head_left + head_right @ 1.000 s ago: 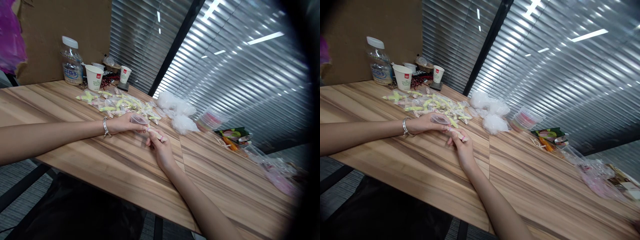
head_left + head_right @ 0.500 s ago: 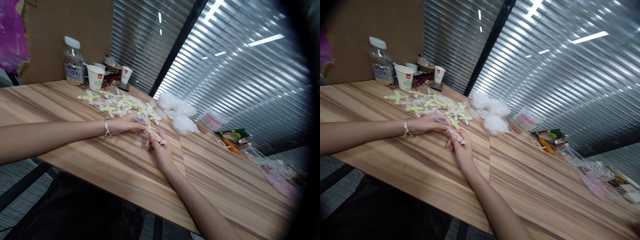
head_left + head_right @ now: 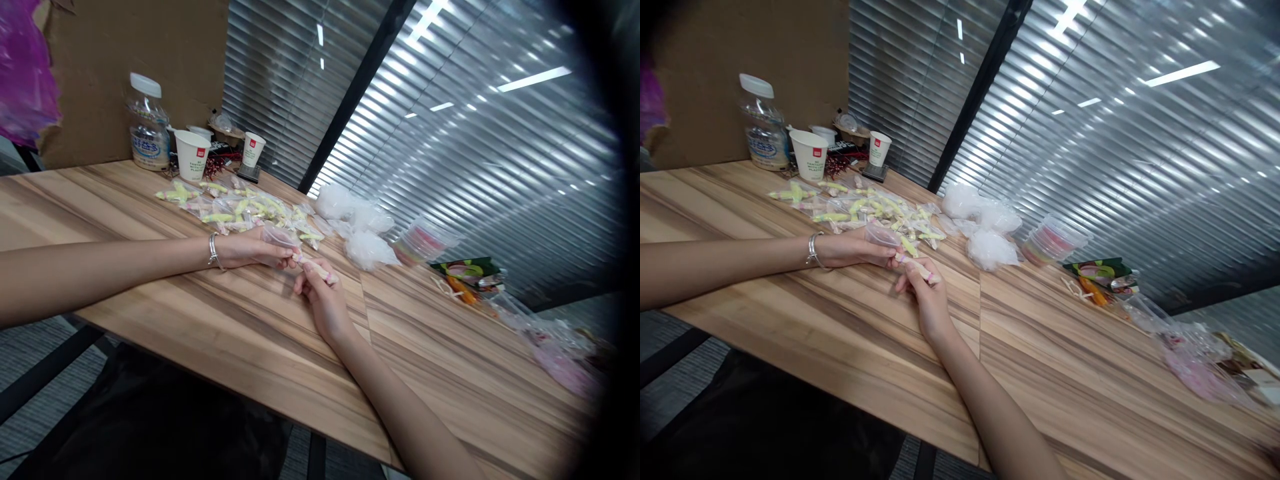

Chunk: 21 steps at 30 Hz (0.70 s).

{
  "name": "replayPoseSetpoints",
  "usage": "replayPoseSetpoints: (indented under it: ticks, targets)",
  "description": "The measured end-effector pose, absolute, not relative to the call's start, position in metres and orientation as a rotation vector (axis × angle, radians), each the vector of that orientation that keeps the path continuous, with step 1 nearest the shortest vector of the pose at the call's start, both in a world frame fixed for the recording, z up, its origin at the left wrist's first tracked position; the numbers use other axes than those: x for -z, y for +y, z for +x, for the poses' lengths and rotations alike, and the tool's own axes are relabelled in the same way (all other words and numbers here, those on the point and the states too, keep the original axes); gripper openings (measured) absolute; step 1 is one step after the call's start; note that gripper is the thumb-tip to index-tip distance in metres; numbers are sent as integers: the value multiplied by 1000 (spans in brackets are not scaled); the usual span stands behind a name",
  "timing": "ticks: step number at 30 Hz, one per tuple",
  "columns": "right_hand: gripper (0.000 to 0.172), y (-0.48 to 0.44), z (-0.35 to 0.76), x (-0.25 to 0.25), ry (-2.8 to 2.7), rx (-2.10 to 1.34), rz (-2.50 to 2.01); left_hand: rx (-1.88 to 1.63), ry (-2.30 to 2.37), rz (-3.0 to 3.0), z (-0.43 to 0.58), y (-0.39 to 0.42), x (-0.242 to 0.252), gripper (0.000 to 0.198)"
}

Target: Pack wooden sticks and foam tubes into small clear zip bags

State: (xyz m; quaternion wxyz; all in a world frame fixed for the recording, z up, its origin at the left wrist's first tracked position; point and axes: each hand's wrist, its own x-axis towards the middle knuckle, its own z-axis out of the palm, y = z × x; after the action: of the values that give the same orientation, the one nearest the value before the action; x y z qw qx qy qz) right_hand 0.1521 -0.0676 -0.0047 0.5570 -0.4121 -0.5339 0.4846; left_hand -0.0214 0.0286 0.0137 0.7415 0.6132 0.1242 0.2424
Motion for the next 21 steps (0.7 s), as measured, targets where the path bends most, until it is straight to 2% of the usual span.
replayPoseSetpoints:
  ticks: [7,21]
  targets:
    - [16,-68,152,5,-1260,-1164,-933,-466,236,1356,-22,31,-14,17]
    - [24,-70,150,3,-1350,-1023,-1056,-500,323,1453,-23,34,-8,27]
